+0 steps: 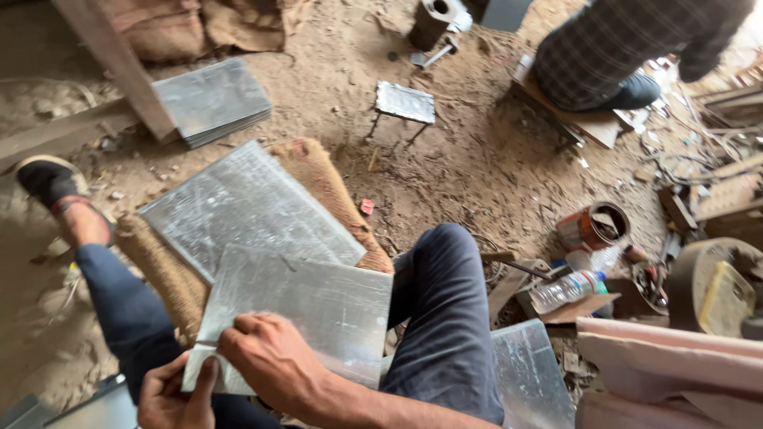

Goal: The person marks a rectangular metal sheet using a CD as a circular guide and a measuring tape for alignment. They use a marker to draw lines and circles on the sheet, then place a small metal square on the sheet and mark around it.

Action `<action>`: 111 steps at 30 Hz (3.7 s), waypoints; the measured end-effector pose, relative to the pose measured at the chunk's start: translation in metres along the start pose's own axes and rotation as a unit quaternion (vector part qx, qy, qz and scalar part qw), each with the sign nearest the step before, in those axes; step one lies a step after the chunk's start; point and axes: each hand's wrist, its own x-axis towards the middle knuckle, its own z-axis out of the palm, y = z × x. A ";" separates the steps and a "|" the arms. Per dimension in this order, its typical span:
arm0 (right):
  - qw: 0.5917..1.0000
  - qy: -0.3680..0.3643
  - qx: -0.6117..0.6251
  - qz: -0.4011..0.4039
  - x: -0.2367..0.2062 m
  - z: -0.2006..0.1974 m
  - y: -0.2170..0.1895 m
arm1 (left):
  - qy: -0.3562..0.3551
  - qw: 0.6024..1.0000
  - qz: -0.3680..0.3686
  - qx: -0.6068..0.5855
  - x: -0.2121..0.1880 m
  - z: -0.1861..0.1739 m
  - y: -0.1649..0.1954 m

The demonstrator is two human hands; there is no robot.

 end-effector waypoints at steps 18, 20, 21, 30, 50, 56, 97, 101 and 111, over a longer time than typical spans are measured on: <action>0.944 0.243 0.042 0.220 -0.128 -0.103 0.099 | -0.071 0.983 -0.015 0.169 0.040 -0.040 -0.072; 0.924 0.252 0.124 0.259 -0.134 -0.097 0.112 | -0.071 0.982 -0.021 0.176 0.041 -0.040 -0.070; 0.920 0.253 0.141 0.263 -0.136 -0.094 0.119 | -0.071 0.981 -0.023 0.177 0.040 -0.041 -0.069; 0.925 0.195 0.183 0.271 -0.125 -0.078 0.145 | -0.046 0.980 -0.040 0.191 0.020 -0.052 -0.064; 0.868 0.124 0.381 0.293 -0.144 -0.066 0.149 | 0.073 0.965 -0.110 -0.225 0.024 0.011 0.081; 0.909 0.078 0.268 0.310 -0.126 -0.036 0.132 | 0.176 0.967 -0.183 -0.030 -0.018 0.016 0.144; 0.929 0.093 0.318 0.163 -0.126 -0.042 0.127 | 0.105 0.966 -0.232 -0.037 -0.107 0.053 0.122; 0.929 0.092 0.320 0.160 -0.127 -0.041 0.127 | 0.086 0.968 -0.230 -0.053 -0.106 0.055 0.124; 0.933 0.082 0.316 0.152 -0.129 -0.041 0.132 | 0.093 0.978 -0.182 -0.026 -0.104 0.054 0.129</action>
